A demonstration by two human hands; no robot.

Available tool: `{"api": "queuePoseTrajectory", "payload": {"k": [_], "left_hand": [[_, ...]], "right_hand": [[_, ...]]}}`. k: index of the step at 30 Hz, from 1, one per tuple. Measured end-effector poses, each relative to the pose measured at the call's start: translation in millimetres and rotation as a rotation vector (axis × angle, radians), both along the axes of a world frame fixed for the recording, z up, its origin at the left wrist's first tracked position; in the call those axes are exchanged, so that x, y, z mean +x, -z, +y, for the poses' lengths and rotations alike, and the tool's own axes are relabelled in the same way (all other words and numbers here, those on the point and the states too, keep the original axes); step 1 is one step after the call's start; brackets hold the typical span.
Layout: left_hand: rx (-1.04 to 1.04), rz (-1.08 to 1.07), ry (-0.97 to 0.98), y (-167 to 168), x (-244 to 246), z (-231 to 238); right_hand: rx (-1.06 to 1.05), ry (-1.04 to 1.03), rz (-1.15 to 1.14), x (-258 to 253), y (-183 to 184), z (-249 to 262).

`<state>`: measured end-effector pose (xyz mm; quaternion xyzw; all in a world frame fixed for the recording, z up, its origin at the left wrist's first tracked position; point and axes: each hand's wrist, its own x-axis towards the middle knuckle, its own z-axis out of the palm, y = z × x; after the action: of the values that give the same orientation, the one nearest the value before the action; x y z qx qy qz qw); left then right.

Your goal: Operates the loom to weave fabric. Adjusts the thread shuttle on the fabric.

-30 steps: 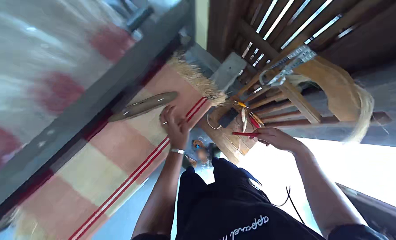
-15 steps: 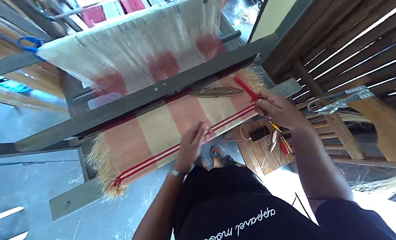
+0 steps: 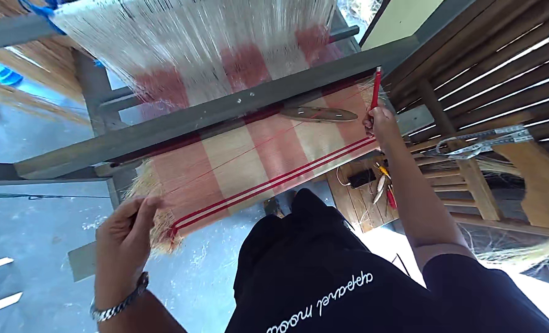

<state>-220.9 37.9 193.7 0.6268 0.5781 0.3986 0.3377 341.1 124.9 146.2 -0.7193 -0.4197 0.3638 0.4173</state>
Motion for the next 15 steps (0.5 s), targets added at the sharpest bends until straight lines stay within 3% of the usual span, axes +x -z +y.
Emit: {"api": "queuePoseTrajectory", "payload": {"k": [4,6,10,15], "left_hand": [[-0.078,0.045,-0.099,9,-4,-22],[-0.119,0.175,-0.156,18,-1,-25],[-0.197,0.45,-0.3,33,5,-28],[-0.174,0.493,-0.412,47,46,-25]], "right_hand": [[-0.084,-0.125,-0.441,-1,3,24],[-0.044,-0.274,-0.58,-3,21,32],[0.116,-0.491,-0.693,-19,72,46],[0.202,-0.708,-0.637,-89,82,41]]}}
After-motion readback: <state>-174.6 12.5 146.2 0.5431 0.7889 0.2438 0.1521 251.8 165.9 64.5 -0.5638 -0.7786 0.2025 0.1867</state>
